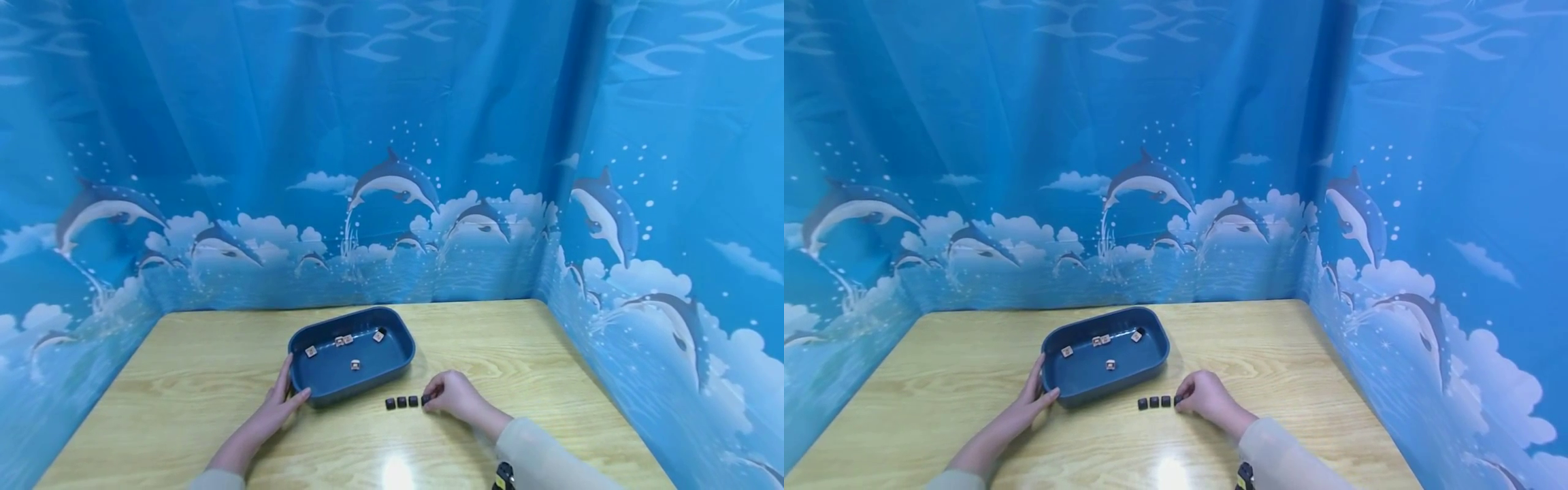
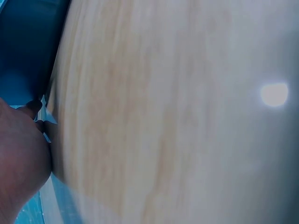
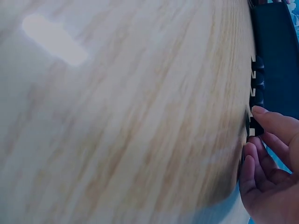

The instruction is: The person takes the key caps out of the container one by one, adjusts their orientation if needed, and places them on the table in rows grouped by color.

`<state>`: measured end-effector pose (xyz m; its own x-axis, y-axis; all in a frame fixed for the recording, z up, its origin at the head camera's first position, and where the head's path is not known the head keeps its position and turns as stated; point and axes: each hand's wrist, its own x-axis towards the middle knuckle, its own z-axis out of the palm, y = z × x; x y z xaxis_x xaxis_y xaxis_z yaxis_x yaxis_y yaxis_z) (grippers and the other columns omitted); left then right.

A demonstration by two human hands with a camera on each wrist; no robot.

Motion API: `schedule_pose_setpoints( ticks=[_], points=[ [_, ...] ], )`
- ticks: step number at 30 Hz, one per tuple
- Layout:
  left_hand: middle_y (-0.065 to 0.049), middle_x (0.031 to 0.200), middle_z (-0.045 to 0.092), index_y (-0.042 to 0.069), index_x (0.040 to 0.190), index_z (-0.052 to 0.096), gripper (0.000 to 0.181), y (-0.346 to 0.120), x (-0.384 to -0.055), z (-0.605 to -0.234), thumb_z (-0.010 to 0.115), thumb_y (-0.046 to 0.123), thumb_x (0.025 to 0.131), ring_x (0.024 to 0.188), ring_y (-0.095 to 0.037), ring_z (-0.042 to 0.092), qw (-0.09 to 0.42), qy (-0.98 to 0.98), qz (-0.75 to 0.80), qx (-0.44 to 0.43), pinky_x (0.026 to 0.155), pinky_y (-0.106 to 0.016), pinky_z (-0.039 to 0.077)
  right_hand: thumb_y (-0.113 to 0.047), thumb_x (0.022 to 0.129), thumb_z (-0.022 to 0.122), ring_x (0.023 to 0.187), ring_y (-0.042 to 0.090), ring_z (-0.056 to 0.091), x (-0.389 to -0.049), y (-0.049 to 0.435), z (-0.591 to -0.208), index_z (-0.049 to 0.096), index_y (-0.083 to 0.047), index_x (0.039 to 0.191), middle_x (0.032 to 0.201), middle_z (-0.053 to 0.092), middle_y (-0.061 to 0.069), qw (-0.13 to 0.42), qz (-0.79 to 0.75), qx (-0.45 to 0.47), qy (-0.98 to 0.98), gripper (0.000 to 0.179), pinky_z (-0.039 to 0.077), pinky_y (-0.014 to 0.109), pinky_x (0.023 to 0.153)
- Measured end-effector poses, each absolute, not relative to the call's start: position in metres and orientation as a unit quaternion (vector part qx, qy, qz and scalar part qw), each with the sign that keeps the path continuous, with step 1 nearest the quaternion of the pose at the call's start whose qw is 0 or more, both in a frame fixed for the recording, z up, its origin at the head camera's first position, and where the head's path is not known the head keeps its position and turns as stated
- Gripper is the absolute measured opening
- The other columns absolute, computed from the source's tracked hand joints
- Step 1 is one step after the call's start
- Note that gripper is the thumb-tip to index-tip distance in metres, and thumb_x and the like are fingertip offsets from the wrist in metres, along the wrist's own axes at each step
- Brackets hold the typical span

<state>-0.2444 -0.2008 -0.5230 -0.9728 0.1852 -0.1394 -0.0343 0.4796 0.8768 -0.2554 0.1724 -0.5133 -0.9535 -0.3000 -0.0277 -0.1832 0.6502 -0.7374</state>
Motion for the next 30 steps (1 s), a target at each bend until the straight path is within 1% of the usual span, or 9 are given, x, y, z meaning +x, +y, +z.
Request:
schedule_pose_setpoints(
  ticks=[8,21,26,30],
  points=[
    [-0.031,0.155,0.003,0.018,0.156,-0.013,0.089,-0.2011,-0.2443,-0.5231,0.054,0.037,0.100,0.138,-0.055,-0.012,0.111,0.851,0.511,0.044,0.104,-0.071,-0.010,-0.005,0.068,0.085,0.067,0.011,0.056,-0.2556,0.1689,-0.5154,0.072,-0.008,0.081,0.072,0.063,-0.006,0.068,-0.403,-0.127,0.904,0.019,0.049,0.026,0.063],
    [-0.029,0.156,0.001,0.019,0.156,-0.013,0.090,-0.2023,-0.2458,-0.5258,0.054,0.040,0.099,0.139,-0.053,-0.012,0.112,0.853,0.508,0.039,0.105,-0.071,-0.009,-0.003,0.068,0.085,0.068,0.011,0.056,-0.2562,0.1686,-0.5163,0.071,-0.008,0.082,0.072,0.061,-0.005,0.065,-0.400,-0.135,0.904,0.020,0.049,0.025,0.063],
    [-0.030,0.155,0.003,0.017,0.156,-0.012,0.090,-0.2007,-0.2452,-0.5243,0.054,0.038,0.099,0.139,-0.054,-0.010,0.108,0.856,0.503,0.043,0.105,-0.071,-0.009,-0.001,0.068,0.085,0.067,0.010,0.055,-0.2559,0.1688,-0.5164,0.071,-0.007,0.081,0.072,0.061,-0.005,0.062,-0.400,-0.141,0.903,0.020,0.048,0.024,0.062],
    [-0.030,0.155,0.002,0.019,0.156,-0.012,0.089,-0.2005,-0.2447,-0.5230,0.054,0.039,0.099,0.138,-0.055,-0.012,0.112,0.855,0.505,0.036,0.104,-0.072,-0.007,0.000,0.068,0.085,0.067,0.010,0.055,-0.2558,0.1687,-0.5162,0.071,-0.007,0.081,0.072,0.061,-0.005,0.063,-0.399,-0.141,0.904,0.021,0.048,0.024,0.062]
  ],
)
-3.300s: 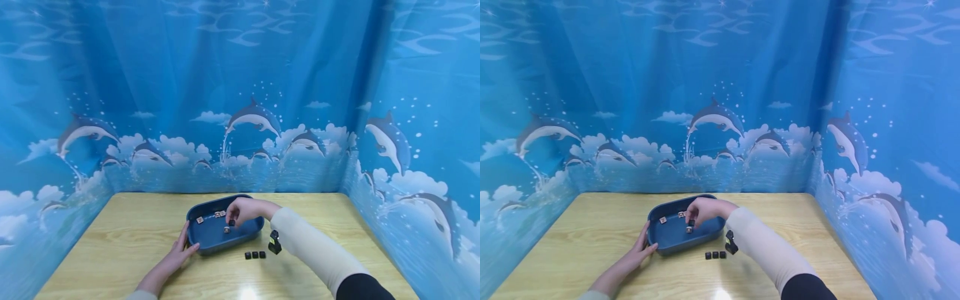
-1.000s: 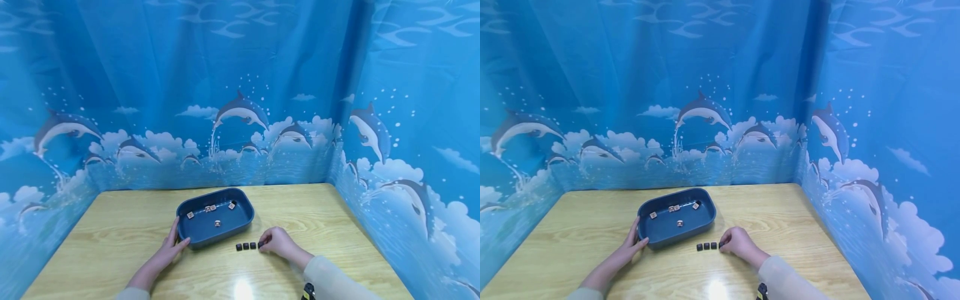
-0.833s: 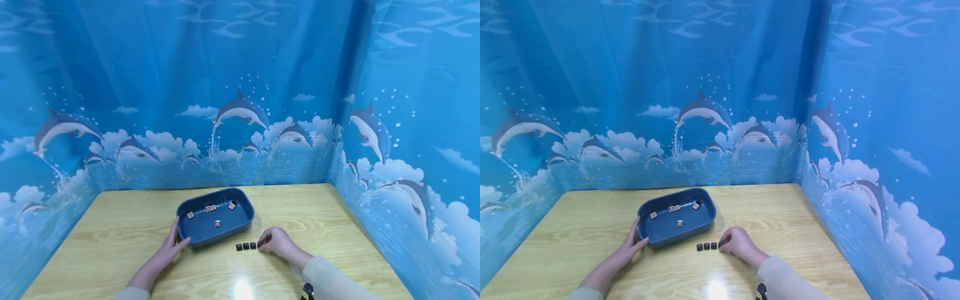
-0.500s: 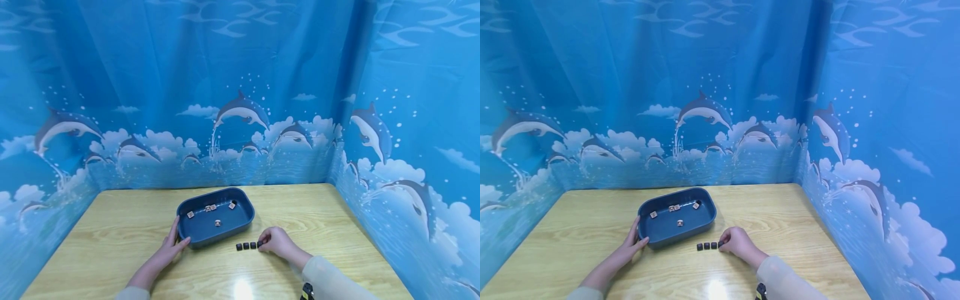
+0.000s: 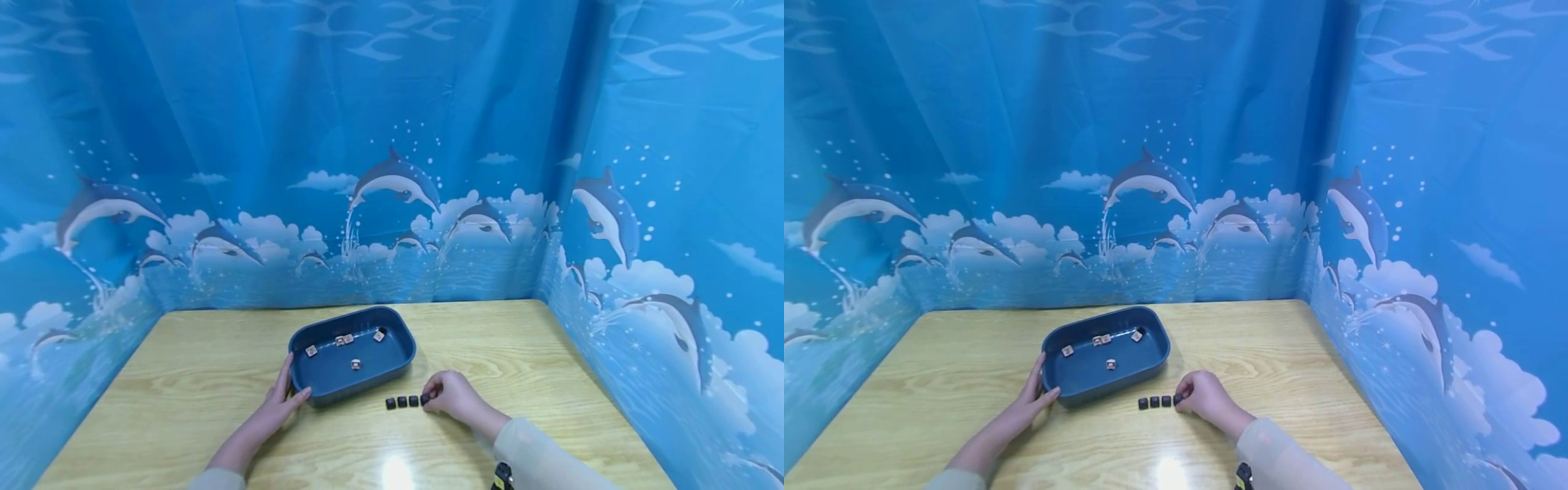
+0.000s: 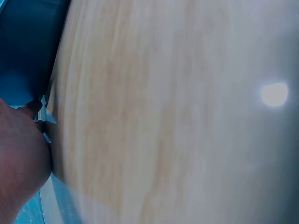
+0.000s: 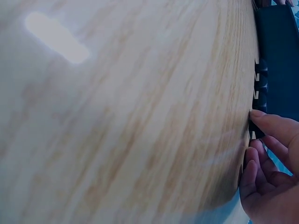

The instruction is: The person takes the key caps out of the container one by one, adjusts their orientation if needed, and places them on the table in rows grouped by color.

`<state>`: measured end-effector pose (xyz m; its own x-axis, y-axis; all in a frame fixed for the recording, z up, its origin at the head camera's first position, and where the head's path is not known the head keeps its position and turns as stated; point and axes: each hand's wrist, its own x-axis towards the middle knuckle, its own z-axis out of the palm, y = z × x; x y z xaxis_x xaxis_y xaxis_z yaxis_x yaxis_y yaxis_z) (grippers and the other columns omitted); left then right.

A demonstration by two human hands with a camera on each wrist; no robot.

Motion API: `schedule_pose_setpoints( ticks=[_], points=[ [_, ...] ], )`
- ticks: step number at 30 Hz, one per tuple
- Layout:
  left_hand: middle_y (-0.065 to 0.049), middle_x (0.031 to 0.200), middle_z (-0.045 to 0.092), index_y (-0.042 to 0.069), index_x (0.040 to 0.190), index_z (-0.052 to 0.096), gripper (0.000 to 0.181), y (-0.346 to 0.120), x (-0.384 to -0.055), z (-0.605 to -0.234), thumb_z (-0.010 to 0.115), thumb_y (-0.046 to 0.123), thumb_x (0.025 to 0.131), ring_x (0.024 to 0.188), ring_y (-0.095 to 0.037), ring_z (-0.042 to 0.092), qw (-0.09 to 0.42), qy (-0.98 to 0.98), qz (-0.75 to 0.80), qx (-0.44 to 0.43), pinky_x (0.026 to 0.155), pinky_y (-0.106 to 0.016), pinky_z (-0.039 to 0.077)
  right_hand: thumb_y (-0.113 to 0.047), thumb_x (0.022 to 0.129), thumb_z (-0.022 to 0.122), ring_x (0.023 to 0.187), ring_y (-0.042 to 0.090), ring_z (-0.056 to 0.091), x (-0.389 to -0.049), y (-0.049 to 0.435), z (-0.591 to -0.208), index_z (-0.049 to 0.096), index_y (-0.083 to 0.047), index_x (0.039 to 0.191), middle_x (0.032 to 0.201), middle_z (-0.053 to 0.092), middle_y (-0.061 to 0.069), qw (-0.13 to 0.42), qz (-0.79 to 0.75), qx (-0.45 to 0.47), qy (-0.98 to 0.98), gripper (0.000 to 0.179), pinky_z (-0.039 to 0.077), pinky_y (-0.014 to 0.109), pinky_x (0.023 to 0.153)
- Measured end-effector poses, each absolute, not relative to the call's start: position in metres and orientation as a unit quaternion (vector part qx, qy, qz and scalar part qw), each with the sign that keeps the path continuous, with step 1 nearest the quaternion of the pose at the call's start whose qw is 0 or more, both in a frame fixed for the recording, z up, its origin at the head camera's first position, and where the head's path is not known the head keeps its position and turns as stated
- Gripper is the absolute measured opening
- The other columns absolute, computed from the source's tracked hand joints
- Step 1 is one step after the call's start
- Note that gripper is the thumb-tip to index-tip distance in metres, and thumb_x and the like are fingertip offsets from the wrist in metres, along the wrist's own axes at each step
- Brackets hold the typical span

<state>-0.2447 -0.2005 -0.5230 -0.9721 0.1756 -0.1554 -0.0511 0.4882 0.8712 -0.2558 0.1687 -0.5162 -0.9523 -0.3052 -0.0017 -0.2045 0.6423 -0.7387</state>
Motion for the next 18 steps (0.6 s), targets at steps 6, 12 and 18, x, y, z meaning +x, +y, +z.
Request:
schedule_pose_setpoints(
  ticks=[6,12,18],
  points=[
    [-0.029,0.156,0.002,0.019,0.156,-0.012,0.089,-0.199,-0.244,-0.522,0.054,0.039,0.099,0.138,-0.055,-0.012,0.112,0.856,0.503,0.037,0.105,-0.071,-0.008,0.000,0.067,0.085,0.068,0.011,0.055,-0.255,0.172,-0.510,0.071,-0.005,0.086,0.074,0.061,-0.003,0.063,-0.397,-0.142,0.904,0.024,0.049,0.024,0.062],
    [-0.029,0.156,0.002,0.019,0.156,-0.012,0.090,-0.200,-0.244,-0.524,0.054,0.039,0.099,0.139,-0.054,-0.010,0.110,0.855,0.506,0.035,0.105,-0.071,-0.006,-0.003,0.070,0.084,0.070,0.012,0.055,-0.261,0.178,-0.489,0.072,-0.002,0.092,0.078,0.063,-0.001,0.045,-0.399,-0.137,0.905,0.025,0.049,0.025,0.062],
    [-0.029,0.156,0.002,0.019,0.156,-0.013,0.090,-0.200,-0.245,-0.523,0.054,0.040,0.099,0.139,-0.055,-0.011,0.110,0.858,0.501,0.037,0.105,-0.071,-0.008,-0.003,0.073,0.083,0.070,0.013,0.056,-0.277,0.172,-0.461,0.073,0.000,0.097,0.079,0.065,0.002,0.034,-0.417,-0.114,0.901,0.026,0.049,0.027,0.060]
  ],
)
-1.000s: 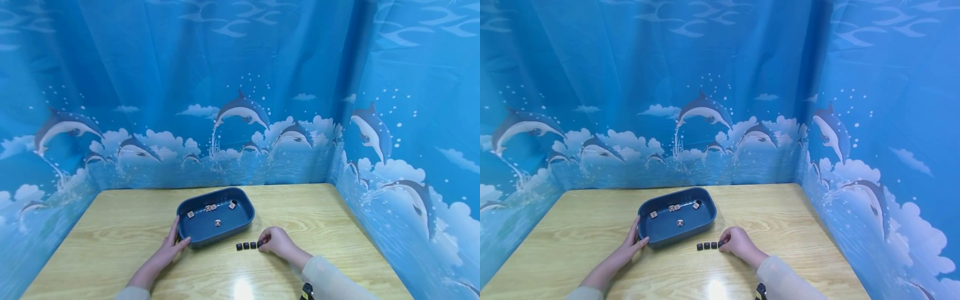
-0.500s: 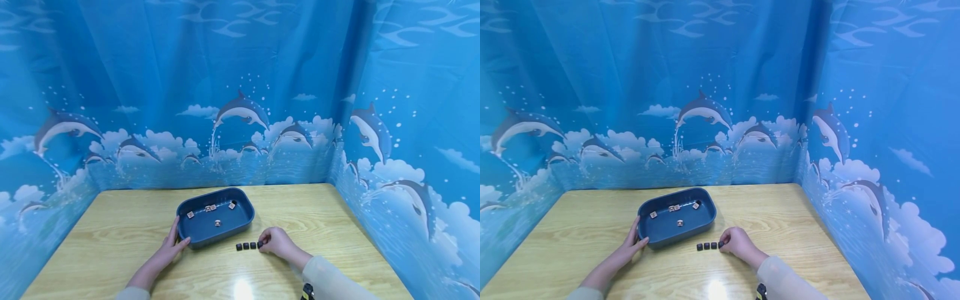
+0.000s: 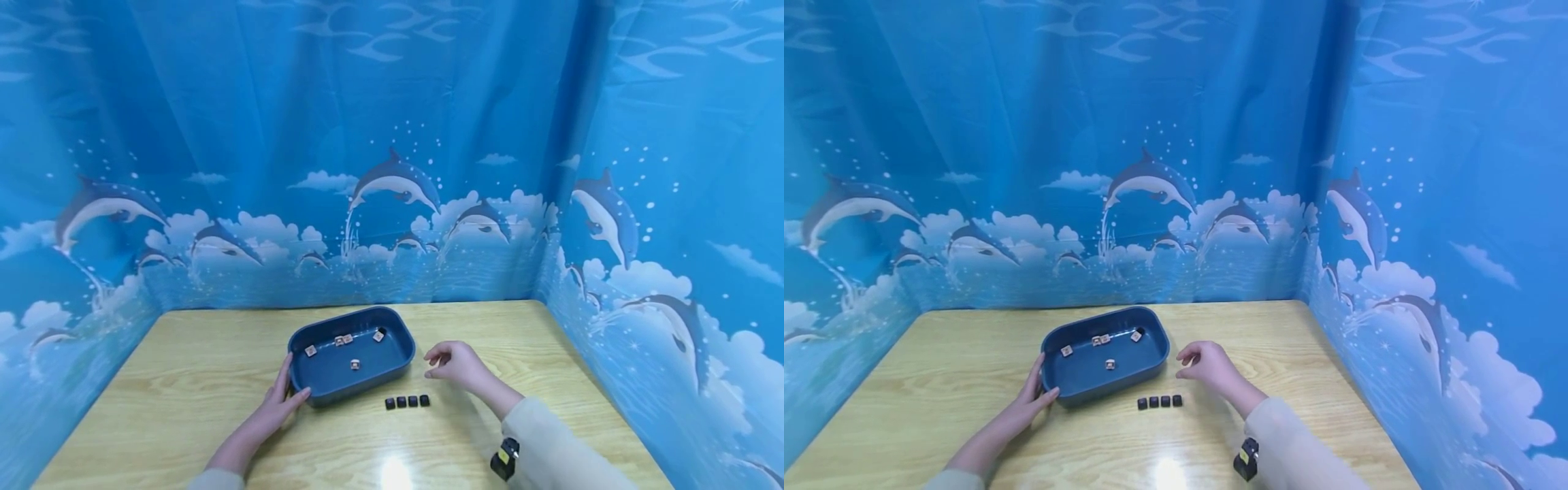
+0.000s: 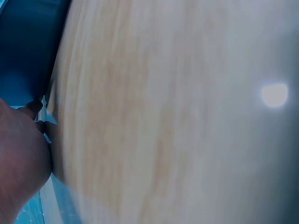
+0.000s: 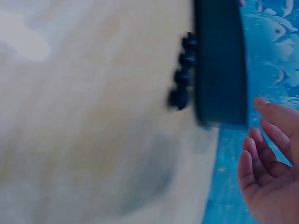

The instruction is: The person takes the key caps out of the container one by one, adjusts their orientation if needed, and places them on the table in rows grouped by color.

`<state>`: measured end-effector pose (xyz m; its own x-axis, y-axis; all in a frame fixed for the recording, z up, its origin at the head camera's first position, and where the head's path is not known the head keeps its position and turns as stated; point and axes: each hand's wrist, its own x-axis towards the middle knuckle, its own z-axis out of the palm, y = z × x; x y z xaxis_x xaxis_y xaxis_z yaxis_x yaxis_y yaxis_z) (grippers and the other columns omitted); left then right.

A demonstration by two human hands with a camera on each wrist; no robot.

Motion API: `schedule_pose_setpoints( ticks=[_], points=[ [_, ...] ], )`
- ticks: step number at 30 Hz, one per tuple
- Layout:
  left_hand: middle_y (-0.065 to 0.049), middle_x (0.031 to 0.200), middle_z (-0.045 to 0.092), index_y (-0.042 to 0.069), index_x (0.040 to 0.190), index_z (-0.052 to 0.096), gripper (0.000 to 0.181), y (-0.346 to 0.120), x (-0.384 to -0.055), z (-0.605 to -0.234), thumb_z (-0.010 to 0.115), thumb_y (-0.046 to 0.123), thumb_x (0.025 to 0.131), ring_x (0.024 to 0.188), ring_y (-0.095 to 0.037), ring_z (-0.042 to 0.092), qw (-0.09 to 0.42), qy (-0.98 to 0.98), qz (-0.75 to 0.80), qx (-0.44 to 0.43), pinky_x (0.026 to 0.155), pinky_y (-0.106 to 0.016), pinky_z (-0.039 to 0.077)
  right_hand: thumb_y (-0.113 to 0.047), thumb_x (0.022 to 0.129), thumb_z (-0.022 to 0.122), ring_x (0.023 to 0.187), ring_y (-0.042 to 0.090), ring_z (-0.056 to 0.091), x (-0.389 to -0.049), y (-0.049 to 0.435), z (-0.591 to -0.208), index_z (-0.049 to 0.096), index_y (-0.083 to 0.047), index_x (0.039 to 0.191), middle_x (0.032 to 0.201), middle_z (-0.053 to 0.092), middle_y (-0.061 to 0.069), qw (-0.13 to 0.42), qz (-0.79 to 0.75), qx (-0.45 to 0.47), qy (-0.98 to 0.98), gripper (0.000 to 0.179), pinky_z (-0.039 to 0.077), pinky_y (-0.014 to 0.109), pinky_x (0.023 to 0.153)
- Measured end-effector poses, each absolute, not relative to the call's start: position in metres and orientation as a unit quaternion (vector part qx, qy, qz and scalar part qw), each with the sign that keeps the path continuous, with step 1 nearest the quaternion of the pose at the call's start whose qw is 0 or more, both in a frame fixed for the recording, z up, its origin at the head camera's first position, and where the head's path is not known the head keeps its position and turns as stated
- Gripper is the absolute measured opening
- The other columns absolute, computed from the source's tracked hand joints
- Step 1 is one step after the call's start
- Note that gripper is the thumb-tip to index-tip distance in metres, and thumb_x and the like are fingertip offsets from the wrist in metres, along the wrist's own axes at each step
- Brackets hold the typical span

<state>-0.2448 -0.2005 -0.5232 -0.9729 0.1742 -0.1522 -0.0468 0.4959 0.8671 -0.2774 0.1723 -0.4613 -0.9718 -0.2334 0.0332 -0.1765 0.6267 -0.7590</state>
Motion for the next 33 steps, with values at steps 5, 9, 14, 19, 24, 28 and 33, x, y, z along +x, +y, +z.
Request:
schedule_pose_setpoints(
  ticks=[5,9,14,19,24,28,33],
  points=[
    [-0.029,0.156,0.002,0.019,0.156,-0.013,0.089,-0.203,-0.246,-0.522,0.054,0.038,0.100,0.139,-0.054,-0.010,0.108,0.855,0.506,0.038,0.105,-0.069,-0.012,-0.002,0.077,0.080,0.073,0.014,0.059,-0.299,0.155,-0.444,0.072,0.001,0.100,0.082,0.067,0.003,0.040,-0.436,-0.126,0.890,0.024,0.051,0.029,0.064],
    [-0.029,0.155,0.002,0.017,0.156,-0.012,0.089,-0.205,-0.246,-0.523,0.055,0.036,0.100,0.140,-0.052,-0.007,0.104,0.853,0.510,0.042,0.106,-0.067,-0.013,-0.003,0.080,0.078,0.077,0.015,0.060,-0.318,0.140,-0.434,0.073,-0.002,0.102,0.089,0.069,0.005,0.063,-0.428,-0.143,0.890,0.023,0.052,0.031,0.067],
    [-0.029,0.156,0.002,0.016,0.156,-0.011,0.089,-0.207,-0.246,-0.522,0.055,0.035,0.099,0.142,-0.049,-0.002,0.098,0.852,0.513,0.041,0.107,-0.066,-0.013,-0.003,0.082,0.077,0.082,0.015,0.063,-0.344,0.123,-0.427,0.072,-0.004,0.107,0.100,0.070,0.012,0.101,-0.398,-0.188,0.892,0.025,0.054,0.031,0.071],
    [-0.029,0.156,0.004,0.017,0.156,-0.010,0.089,-0.208,-0.246,-0.524,0.056,0.036,0.099,0.142,-0.047,0.000,0.095,0.852,0.513,0.041,0.108,-0.065,-0.012,0.000,0.083,0.075,0.085,0.015,0.064,-0.366,0.108,-0.421,0.071,-0.004,0.109,0.107,0.069,0.015,0.129,-0.336,-0.238,0.902,0.026,0.055,0.030,0.071],
    [-0.030,0.155,0.005,0.016,0.157,-0.007,0.089,-0.207,-0.245,-0.524,0.057,0.034,0.098,0.142,-0.048,0.000,0.088,0.851,0.516,0.041,0.108,-0.064,-0.013,0.001,0.084,0.074,0.088,0.015,0.063,-0.384,0.098,-0.417,0.072,-0.004,0.110,0.107,0.069,0.010,0.151,-0.256,-0.291,0.909,0.027,0.055,0.029,0.073],
    [-0.028,0.156,0.006,0.019,0.157,-0.007,0.089,-0.205,-0.244,-0.524,0.058,0.035,0.098,0.142,-0.049,-0.004,0.092,0.848,0.521,0.037,0.108,-0.064,-0.013,0.000,0.084,0.074,0.089,0.013,0.064,-0.394,0.094,-0.417,0.072,-0.004,0.111,0.107,0.070,0.010,0.173,-0.185,-0.320,0.913,0.028,0.054,0.029,0.073],
    [-0.027,0.156,0.009,0.019,0.157,-0.006,0.089,-0.201,-0.242,-0.525,0.058,0.036,0.098,0.141,-0.050,-0.006,0.091,0.848,0.520,0.033,0.109,-0.063,-0.011,0.000,0.084,0.074,0.087,0.013,0.064,-0.400,0.090,-0.417,0.073,-0.005,0.110,0.105,0.071,0.009,0.196,-0.117,-0.334,0.914,0.027,0.054,0.030,0.073]
  ],
)
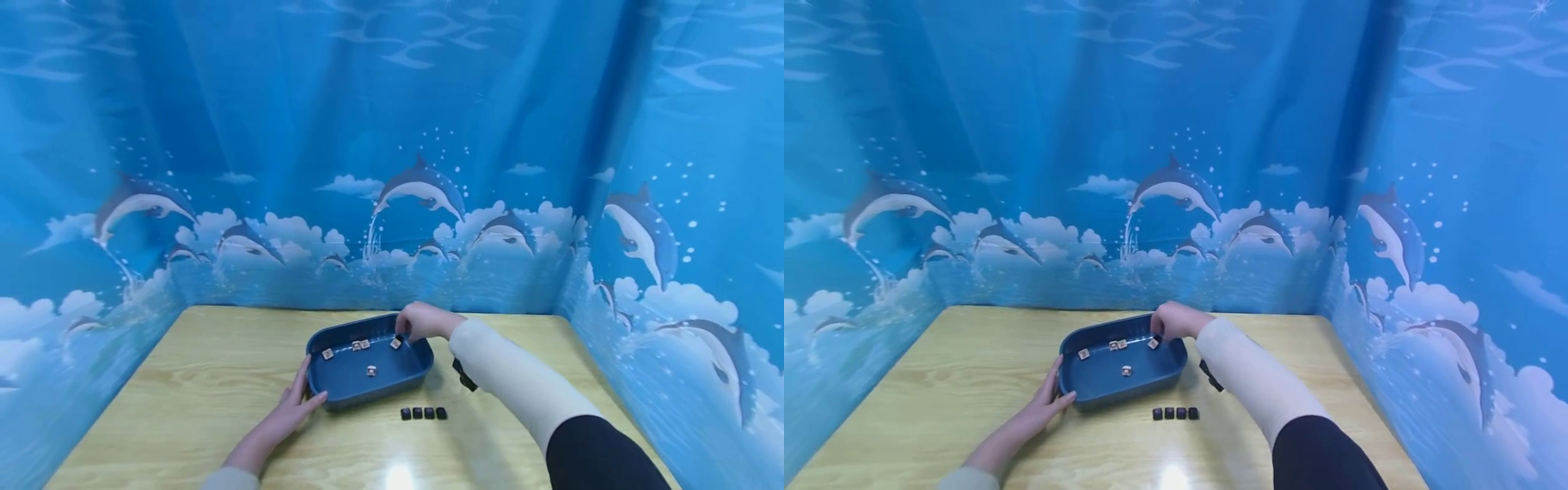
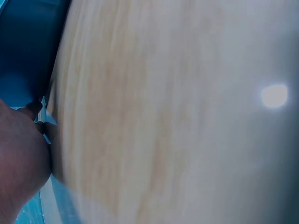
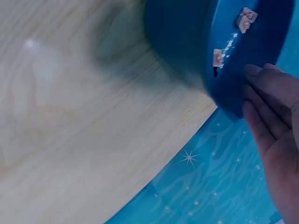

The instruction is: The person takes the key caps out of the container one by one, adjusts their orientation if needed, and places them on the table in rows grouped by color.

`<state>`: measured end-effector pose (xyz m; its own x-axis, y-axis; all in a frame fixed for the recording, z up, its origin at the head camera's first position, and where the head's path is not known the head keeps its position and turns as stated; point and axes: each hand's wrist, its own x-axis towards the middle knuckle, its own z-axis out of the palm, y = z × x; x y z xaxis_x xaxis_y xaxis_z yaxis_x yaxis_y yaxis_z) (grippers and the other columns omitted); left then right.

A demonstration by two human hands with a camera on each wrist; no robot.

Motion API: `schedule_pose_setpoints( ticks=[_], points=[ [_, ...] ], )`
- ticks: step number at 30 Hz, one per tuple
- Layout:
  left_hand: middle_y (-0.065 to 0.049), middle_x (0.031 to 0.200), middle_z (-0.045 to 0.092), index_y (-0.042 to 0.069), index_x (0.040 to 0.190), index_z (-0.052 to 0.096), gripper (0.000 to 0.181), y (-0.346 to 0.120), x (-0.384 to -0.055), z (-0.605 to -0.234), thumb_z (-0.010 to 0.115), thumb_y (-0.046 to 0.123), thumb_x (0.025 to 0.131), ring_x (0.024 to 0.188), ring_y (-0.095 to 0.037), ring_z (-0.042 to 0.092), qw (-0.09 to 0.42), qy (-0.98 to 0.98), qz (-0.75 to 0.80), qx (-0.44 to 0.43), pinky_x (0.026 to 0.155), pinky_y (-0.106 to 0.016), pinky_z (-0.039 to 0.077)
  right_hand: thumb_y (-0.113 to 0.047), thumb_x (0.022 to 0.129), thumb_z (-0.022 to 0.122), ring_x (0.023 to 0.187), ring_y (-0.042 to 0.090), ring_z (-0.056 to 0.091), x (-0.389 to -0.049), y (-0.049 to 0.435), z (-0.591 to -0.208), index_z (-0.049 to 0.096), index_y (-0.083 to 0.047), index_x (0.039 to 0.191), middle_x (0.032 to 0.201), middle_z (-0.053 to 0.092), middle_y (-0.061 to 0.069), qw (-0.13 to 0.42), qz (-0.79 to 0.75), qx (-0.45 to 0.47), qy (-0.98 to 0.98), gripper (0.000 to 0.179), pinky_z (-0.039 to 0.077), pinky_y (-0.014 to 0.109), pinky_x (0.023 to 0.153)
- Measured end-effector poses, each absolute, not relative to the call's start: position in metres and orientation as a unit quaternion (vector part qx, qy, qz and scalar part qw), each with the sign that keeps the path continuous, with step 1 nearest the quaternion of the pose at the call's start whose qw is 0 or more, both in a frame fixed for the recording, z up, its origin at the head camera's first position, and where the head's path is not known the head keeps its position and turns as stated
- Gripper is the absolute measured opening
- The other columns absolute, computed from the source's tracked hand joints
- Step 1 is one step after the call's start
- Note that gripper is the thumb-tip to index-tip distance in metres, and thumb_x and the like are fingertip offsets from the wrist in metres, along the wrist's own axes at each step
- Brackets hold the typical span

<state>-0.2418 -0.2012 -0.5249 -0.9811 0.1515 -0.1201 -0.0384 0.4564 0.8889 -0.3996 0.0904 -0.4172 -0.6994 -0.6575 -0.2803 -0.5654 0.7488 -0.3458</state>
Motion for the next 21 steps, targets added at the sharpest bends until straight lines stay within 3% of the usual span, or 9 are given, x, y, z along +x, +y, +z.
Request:
schedule_pose_setpoints(
  ticks=[7,21],
  points=[
    [-0.027,0.156,0.012,0.017,0.157,-0.002,0.088,-0.199,-0.239,-0.526,0.060,0.034,0.097,0.142,-0.050,-0.002,0.079,0.851,0.518,0.032,0.109,-0.064,-0.009,-0.002,0.085,0.074,0.092,0.012,0.064,-0.407,0.086,-0.421,0.073,-0.007,0.113,0.106,0.071,0.005,0.203,-0.057,-0.359,0.909,0.028,0.054,0.027,0.076],
    [-0.030,0.154,0.015,0.017,0.157,0.000,0.088,-0.200,-0.241,-0.526,0.061,0.034,0.096,0.137,-0.058,-0.010,0.072,0.847,0.526,0.029,0.106,-0.070,-0.009,-0.005,0.087,0.073,0.097,0.010,0.063,-0.422,0.072,-0.434,0.073,-0.014,0.112,0.108,0.069,-0.004,0.221,0.024,-0.392,0.893,0.027,0.054,0.025,0.074]
  ],
)
